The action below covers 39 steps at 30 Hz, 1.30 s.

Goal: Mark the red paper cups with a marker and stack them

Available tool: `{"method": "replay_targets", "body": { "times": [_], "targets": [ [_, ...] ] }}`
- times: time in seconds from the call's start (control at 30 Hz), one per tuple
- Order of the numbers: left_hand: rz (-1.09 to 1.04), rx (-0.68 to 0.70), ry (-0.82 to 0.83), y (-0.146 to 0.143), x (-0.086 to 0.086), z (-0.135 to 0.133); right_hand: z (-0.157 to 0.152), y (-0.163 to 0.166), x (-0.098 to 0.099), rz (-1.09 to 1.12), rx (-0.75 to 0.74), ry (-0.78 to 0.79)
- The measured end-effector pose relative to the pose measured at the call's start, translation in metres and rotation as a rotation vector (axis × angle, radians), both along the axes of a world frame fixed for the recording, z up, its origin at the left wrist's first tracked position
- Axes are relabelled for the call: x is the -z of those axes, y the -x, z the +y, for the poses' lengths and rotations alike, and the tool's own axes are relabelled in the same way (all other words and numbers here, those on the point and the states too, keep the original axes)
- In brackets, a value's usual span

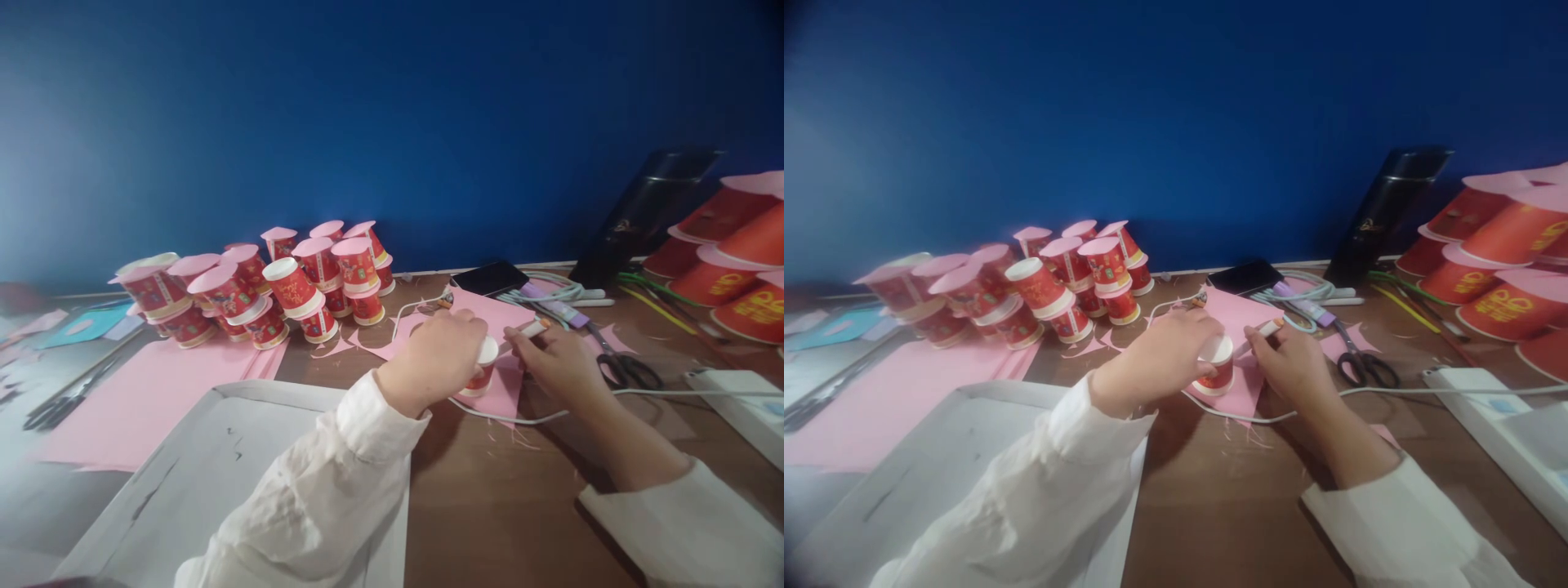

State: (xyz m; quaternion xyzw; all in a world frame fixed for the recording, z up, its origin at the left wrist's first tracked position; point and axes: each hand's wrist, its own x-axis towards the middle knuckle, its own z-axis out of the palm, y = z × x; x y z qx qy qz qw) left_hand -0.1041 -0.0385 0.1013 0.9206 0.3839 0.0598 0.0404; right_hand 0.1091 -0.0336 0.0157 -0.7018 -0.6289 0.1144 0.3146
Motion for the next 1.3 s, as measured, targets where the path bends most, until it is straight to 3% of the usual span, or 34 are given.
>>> {"method": "replay_targets", "body": {
  "times": [0.37,0.8,1.07,1.3],
  "targets": [
    [0.019,-0.012,-0.002,-0.001,-0.001,-0.001,0.001,0.006,-0.001,0.07,0.004,-0.022],
    [0.004,-0.001,0.001,0.0,0.0,0.0,0.011,0.016,-0.004,0.189,0.01,0.068],
    [0.004,0.013,0.004,0.0,0.001,0.001,0.024,0.028,-0.003,0.284,-0.045,0.139],
    [0.011,0.002,0.003,0.001,0.002,0.001,0.032,0.032,-0.016,0.369,-0.167,0.216]
  ]
}}
